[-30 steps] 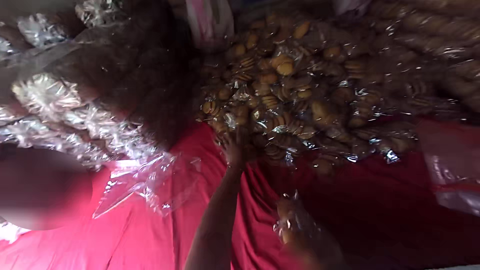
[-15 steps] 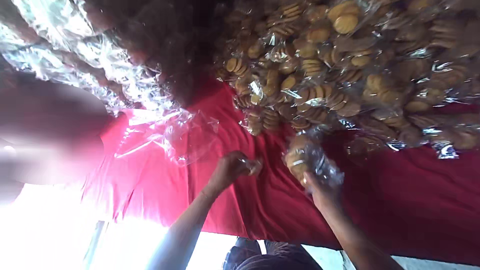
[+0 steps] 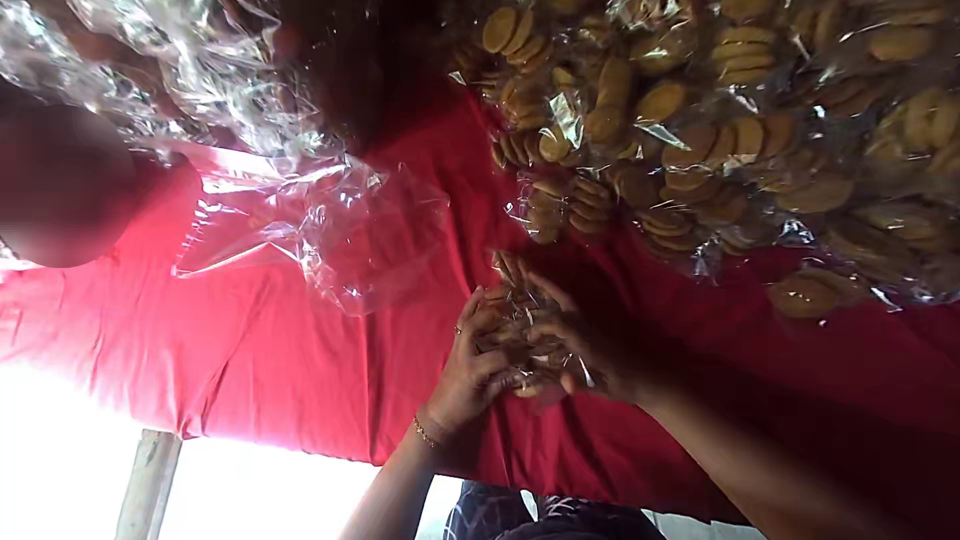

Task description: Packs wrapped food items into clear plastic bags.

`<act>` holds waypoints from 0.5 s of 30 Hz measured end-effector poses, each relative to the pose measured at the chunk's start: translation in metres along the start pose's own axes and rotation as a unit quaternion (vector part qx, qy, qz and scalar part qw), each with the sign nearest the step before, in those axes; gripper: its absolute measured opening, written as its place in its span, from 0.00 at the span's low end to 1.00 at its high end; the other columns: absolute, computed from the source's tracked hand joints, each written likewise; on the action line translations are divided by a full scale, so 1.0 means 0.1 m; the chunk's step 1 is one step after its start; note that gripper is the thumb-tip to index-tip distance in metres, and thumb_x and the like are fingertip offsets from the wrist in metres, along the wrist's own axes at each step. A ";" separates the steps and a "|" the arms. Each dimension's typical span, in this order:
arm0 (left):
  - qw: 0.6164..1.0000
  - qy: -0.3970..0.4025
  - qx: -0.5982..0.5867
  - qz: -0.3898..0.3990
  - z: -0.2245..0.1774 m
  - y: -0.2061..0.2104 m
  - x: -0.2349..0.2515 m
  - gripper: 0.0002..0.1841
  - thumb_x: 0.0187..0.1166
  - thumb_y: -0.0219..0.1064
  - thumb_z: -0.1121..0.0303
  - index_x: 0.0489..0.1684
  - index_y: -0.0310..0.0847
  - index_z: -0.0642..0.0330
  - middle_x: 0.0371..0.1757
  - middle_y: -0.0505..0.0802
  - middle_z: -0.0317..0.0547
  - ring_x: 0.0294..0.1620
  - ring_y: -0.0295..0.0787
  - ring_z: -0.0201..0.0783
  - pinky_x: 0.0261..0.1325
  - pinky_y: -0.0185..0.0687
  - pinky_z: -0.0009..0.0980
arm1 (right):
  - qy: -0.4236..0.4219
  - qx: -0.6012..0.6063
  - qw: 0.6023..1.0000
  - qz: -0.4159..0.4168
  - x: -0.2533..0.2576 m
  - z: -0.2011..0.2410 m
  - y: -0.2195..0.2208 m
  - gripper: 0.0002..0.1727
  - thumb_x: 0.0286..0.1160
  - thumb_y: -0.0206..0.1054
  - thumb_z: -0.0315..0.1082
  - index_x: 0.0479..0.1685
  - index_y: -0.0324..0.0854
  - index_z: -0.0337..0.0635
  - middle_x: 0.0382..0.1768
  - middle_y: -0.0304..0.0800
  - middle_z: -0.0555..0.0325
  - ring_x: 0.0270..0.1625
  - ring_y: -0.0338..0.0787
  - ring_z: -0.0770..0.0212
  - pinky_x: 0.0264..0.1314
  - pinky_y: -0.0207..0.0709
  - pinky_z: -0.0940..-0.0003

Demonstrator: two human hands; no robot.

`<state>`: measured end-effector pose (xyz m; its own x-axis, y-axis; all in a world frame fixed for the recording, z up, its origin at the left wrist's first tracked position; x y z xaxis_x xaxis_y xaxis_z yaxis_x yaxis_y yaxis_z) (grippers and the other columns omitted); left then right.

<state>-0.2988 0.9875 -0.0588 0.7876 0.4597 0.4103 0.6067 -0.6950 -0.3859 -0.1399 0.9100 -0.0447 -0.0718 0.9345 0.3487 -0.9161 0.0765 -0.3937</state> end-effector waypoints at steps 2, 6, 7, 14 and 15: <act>1.000 -0.008 -0.015 -0.008 0.01 0.00 0.02 0.11 0.85 0.63 0.53 0.38 0.84 0.47 0.75 0.76 0.51 0.93 0.51 0.47 0.95 0.47 0.45 | 0.023 0.011 1.000 -0.016 -0.08 0.05 0.05 0.51 0.60 0.50 0.86 0.66 0.74 0.50 0.91 0.47 0.38 0.95 0.46 0.51 0.93 0.53 0.54; 0.997 -0.044 -0.065 -0.003 -0.02 0.03 0.04 0.11 0.87 0.61 0.55 0.39 0.80 0.50 0.74 0.74 0.51 0.92 0.51 0.43 0.94 0.48 0.42 | 0.048 -0.074 0.984 -0.156 -0.12 0.09 0.30 0.41 0.51 0.84 0.60 0.62 0.72 0.48 0.86 0.57 0.34 0.92 0.54 0.50 0.93 0.54 0.59; 0.995 -0.059 -0.081 -0.002 -0.07 0.03 0.04 0.11 0.88 0.61 0.55 0.41 0.80 0.50 0.75 0.73 0.50 0.92 0.51 0.40 0.94 0.49 0.40 | 0.046 -0.074 0.980 -0.181 -0.10 0.11 0.33 0.41 0.49 0.86 0.54 0.61 0.72 0.47 0.84 0.59 0.32 0.91 0.57 0.47 0.91 0.57 0.58; 0.971 -0.189 -0.134 0.054 -1.32 -0.10 -0.13 0.37 0.83 0.60 0.42 0.81 0.68 0.64 0.83 0.68 0.64 0.84 0.69 0.42 0.79 0.74 0.34 | 0.149 0.449 0.870 -0.139 -0.38 0.90 0.34 0.30 0.71 0.75 0.32 0.72 0.74 0.29 0.66 0.87 0.54 0.68 0.86 0.68 0.74 0.79 0.70; 0.956 -0.249 -0.156 0.020 -1.35 -0.20 -0.19 0.38 0.85 0.60 0.45 0.84 0.64 0.68 0.85 0.68 0.64 0.81 0.74 0.44 0.70 0.84 0.38 | 0.219 0.515 0.823 -0.096 -0.40 1.04 0.36 0.23 0.76 0.67 0.30 0.68 0.74 0.30 0.56 0.92 0.59 0.59 0.91 0.71 0.65 0.84 0.73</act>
<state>-0.3408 0.9184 0.0525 0.8101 0.5816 -0.0742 0.5746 -0.8127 -0.0963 -0.2114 0.8391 0.0159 0.0555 0.9927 -0.1074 -0.7593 0.1119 0.6411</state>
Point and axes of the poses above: each hand's wrist, its own x-axis towards the middle knuckle, its own y-axis out of the palm, z = x × y, the point moved 6 cm from there along x, towards the middle knuckle
